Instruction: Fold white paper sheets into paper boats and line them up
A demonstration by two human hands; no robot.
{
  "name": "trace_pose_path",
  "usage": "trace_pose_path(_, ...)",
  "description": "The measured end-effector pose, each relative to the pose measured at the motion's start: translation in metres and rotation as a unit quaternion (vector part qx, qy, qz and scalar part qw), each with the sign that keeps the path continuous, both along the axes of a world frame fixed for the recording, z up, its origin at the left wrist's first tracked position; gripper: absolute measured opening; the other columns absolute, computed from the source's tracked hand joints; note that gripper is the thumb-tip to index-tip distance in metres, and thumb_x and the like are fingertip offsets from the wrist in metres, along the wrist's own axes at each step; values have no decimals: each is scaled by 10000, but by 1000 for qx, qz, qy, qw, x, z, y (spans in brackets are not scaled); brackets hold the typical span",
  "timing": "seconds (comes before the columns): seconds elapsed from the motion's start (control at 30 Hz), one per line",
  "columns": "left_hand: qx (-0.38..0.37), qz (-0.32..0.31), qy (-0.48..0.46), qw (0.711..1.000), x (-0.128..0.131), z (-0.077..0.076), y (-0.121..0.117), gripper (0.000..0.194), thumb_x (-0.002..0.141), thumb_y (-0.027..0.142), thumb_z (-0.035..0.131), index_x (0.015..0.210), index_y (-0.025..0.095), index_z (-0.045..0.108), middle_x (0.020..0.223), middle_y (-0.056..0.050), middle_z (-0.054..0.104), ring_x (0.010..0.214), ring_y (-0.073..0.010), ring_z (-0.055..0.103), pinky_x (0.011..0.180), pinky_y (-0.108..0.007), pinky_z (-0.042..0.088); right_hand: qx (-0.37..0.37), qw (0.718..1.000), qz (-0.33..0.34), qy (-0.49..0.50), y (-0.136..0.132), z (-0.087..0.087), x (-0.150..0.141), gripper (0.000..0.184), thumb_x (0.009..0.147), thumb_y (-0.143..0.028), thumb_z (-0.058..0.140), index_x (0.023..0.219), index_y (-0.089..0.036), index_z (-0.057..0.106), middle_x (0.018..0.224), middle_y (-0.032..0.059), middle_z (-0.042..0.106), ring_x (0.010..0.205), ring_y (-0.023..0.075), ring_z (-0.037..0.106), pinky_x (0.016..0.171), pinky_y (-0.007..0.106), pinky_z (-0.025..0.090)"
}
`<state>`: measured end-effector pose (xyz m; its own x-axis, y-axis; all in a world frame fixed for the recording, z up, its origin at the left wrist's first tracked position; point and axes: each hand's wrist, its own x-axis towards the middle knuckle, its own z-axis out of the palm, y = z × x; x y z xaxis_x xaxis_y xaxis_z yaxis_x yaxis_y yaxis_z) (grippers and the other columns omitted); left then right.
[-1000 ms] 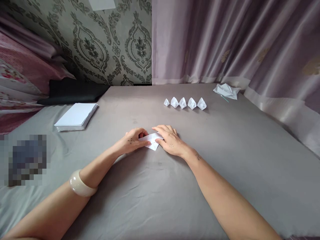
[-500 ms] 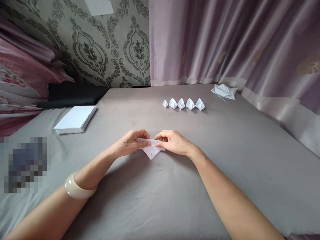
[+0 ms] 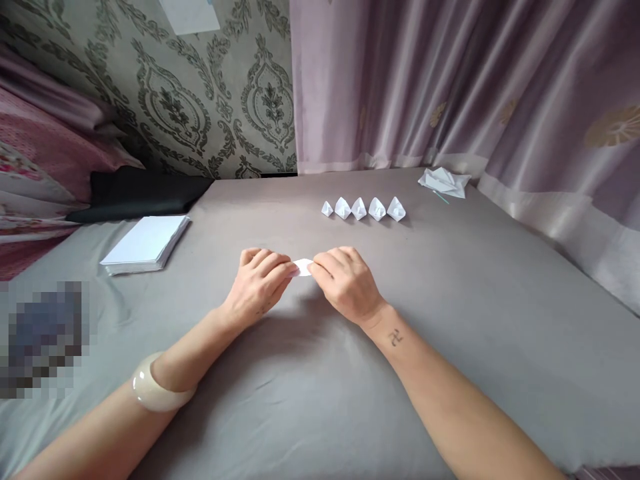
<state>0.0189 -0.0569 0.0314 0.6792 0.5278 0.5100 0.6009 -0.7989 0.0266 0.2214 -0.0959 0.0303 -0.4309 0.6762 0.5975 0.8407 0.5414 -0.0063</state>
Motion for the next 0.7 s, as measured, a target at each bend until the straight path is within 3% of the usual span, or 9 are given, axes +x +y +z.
trace_pose_path(0.13,67,7,64,996,-2,-17,5,246,954,119,384,828,176,586,853,-39,647,755,-170,502,793,-340,325,60,993,-1,-98,5,-18,-9,291,913,-54,429,736,-174,627,710,32,616,700,163,478,766,324,354)
trace_pose_path(0.27,36,-10,128,991,-5,-23,1,241,950,129,392,791,166,570,824,-46,618,743,-176,501,796,-342,342,5,991,-10,-136,2,-24,-12,278,903,-43,446,725,-164,623,717,34,603,703,166,471,764,322,349)
trace_pose_path(0.4,-13,-8,133,991,-11,-21,-7,251,954,132,379,864,163,612,880,-60,642,770,-180,536,813,-359,349,-84,992,-19,-94,-6,-23,-10,225,923,-92,468,842,-172,662,837,43,647,764,169,510,753,319,354)
trace_pose_path(0.57,-150,41,45,987,-18,-21,-9,237,964,238,436,897,192,658,941,-48,665,857,-182,581,836,-372,360,-219,972,-55,63,-8,-20,-5,131,908,-275,581,870,-212,690,918,18,651,823,156,562,720,285,386)
trace_pose_path(0.7,-310,121,-64,941,-19,-20,-3,176,896,326,571,832,217,693,962,-39,649,913,-201,584,840,-377,386,-307,929,-85,187,-4,-17,-2,166,883,-310,606,767,-242,704,899,-11,646,816,140,587,706,260,406)
